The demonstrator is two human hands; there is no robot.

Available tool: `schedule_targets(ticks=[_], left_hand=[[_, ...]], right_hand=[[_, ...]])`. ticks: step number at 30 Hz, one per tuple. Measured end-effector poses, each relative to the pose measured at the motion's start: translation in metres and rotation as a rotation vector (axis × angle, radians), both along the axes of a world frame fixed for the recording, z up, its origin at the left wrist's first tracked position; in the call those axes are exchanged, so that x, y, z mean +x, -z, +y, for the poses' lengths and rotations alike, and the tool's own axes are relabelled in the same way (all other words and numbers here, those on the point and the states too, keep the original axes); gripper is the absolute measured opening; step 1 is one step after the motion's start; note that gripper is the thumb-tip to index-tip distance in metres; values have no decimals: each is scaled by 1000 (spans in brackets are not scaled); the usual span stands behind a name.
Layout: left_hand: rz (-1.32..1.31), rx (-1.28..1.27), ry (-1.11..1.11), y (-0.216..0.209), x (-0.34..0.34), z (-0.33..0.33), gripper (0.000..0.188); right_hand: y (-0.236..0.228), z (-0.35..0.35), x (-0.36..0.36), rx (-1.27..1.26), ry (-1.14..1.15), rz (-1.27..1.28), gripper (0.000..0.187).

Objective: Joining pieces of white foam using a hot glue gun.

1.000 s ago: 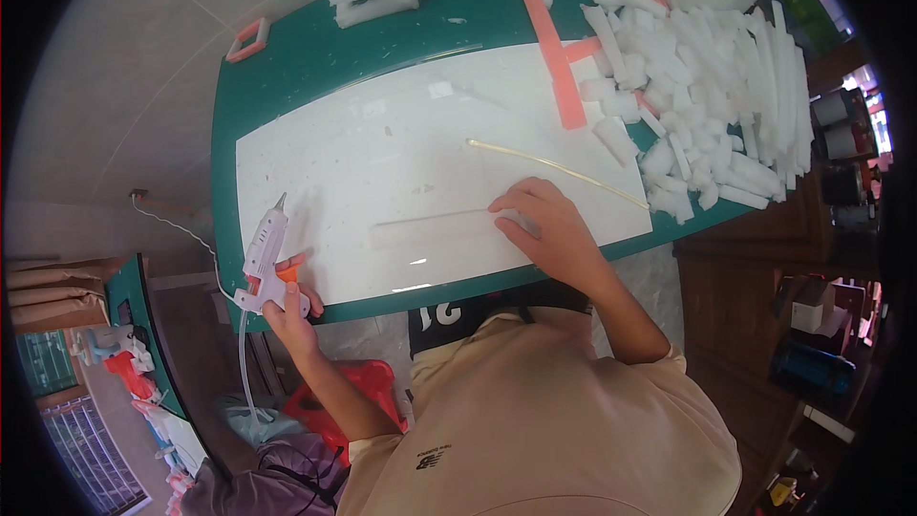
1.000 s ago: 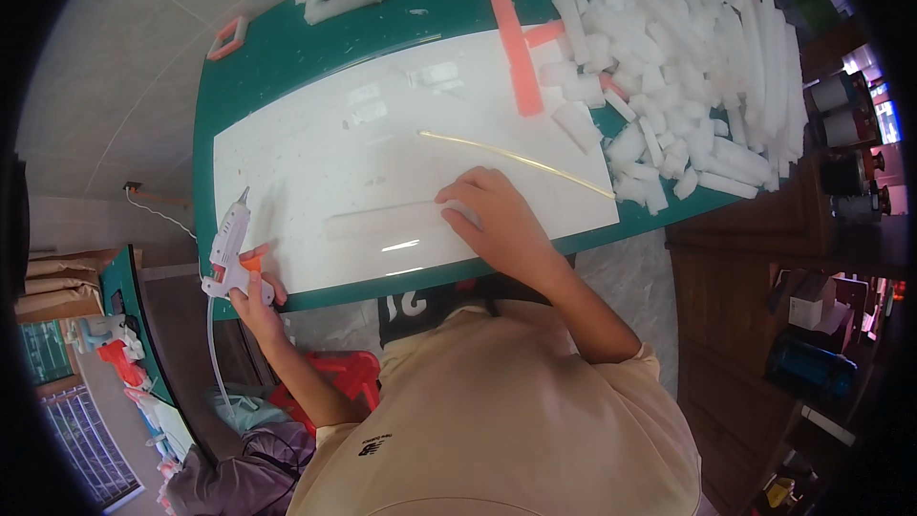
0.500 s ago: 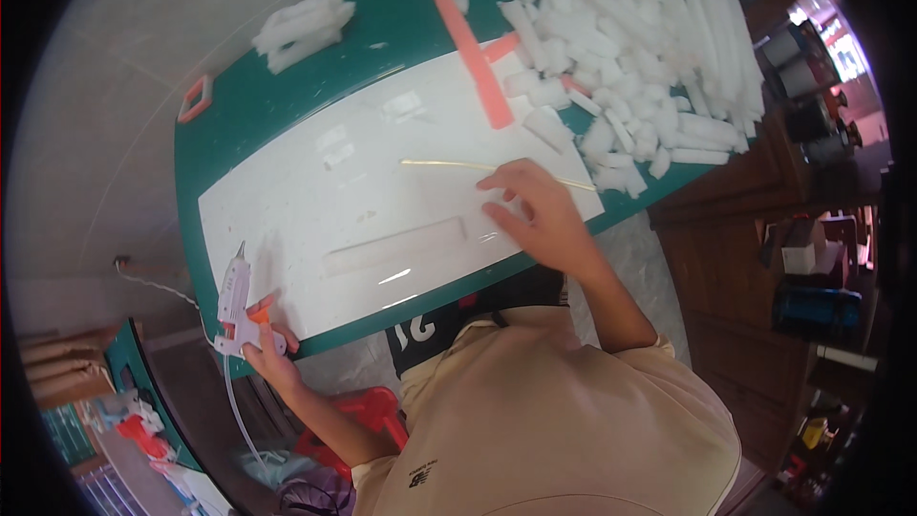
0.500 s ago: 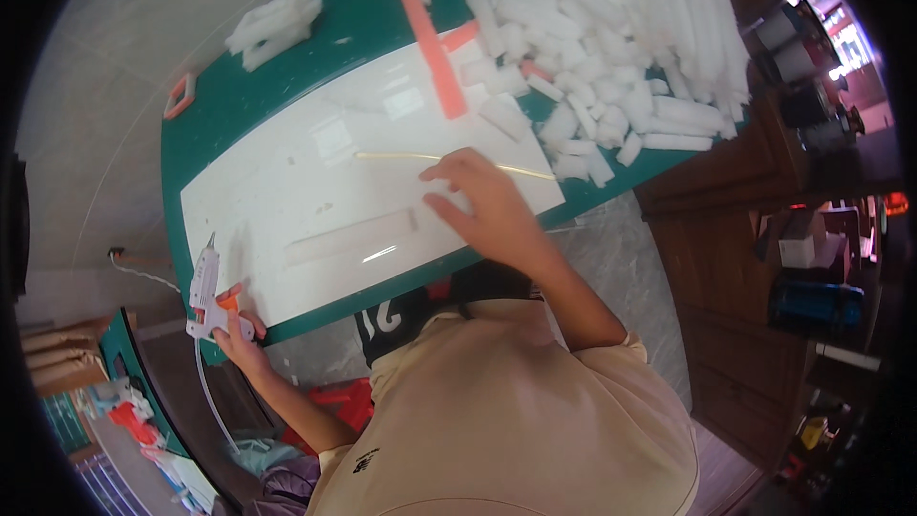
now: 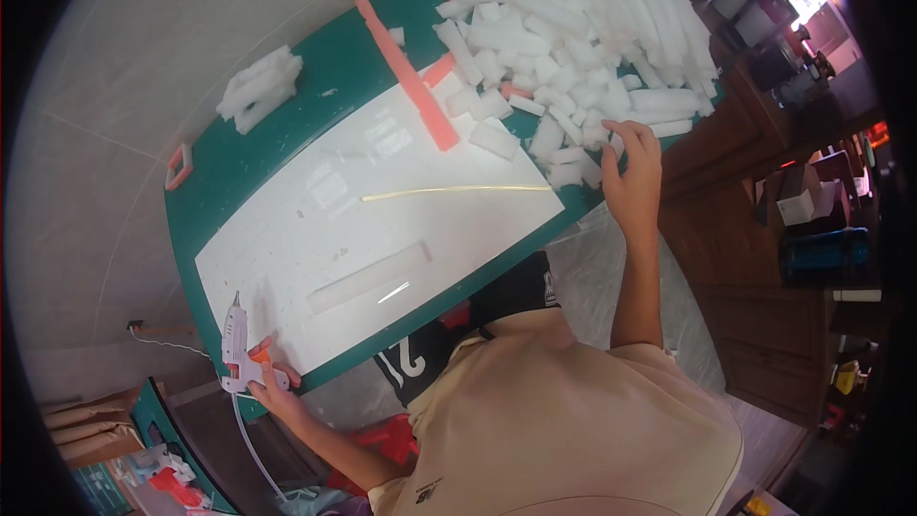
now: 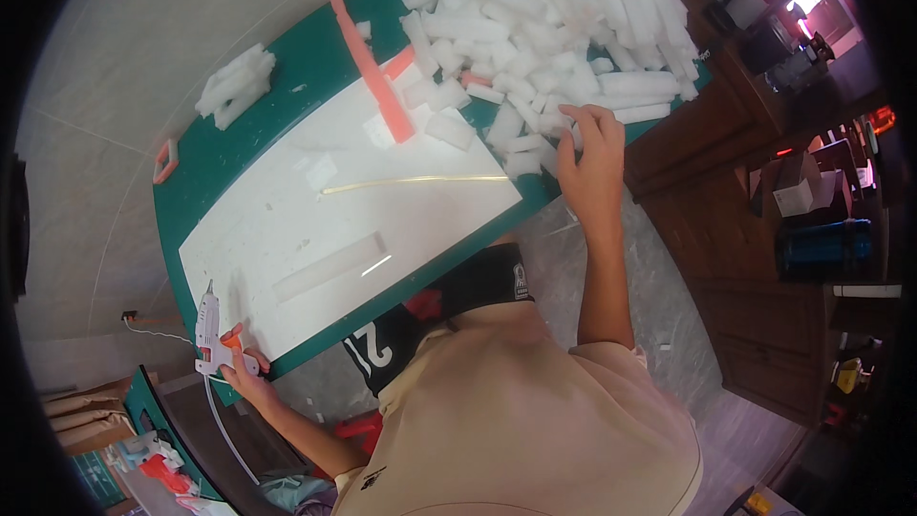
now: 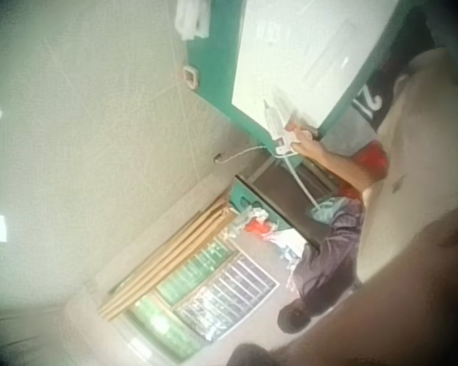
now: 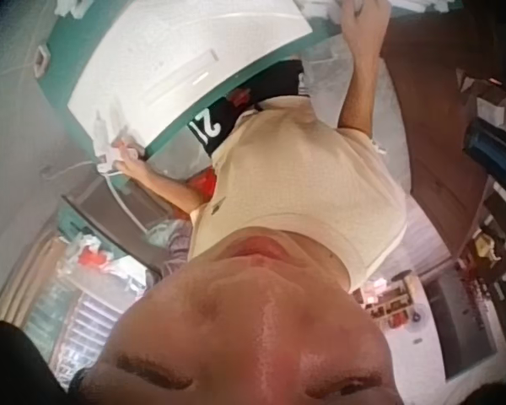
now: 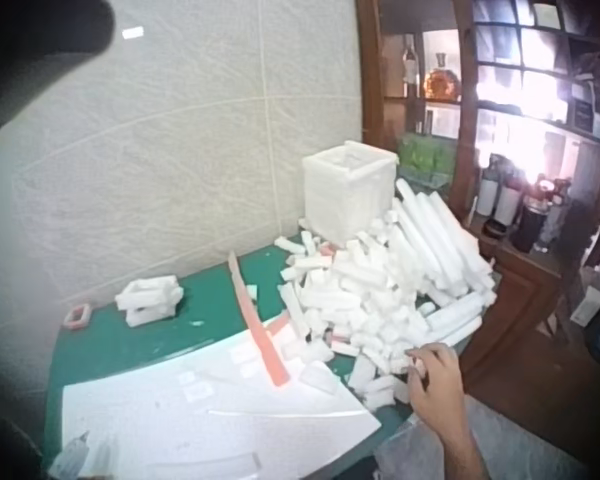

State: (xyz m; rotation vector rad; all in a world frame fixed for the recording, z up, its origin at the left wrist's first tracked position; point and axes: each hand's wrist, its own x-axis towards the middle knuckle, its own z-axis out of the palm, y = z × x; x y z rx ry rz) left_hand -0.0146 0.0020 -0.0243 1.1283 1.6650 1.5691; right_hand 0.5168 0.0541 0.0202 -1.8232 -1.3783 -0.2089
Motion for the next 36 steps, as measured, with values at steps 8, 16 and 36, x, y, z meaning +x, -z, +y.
schedule_targets(ticks=[8, 16, 36], left_hand=[[-10, -7, -34, -10, 14, 2, 29], [26, -1, -4, -21, 23, 0, 29], [-19, -37, 51, -12, 8, -3, 33]], right_hand=[[-6, 2, 2, -42, -90, 85, 38], [-17, 19, 27, -68, -207, -18, 42], [-38, 41, 31, -414, -304, 4, 35]])
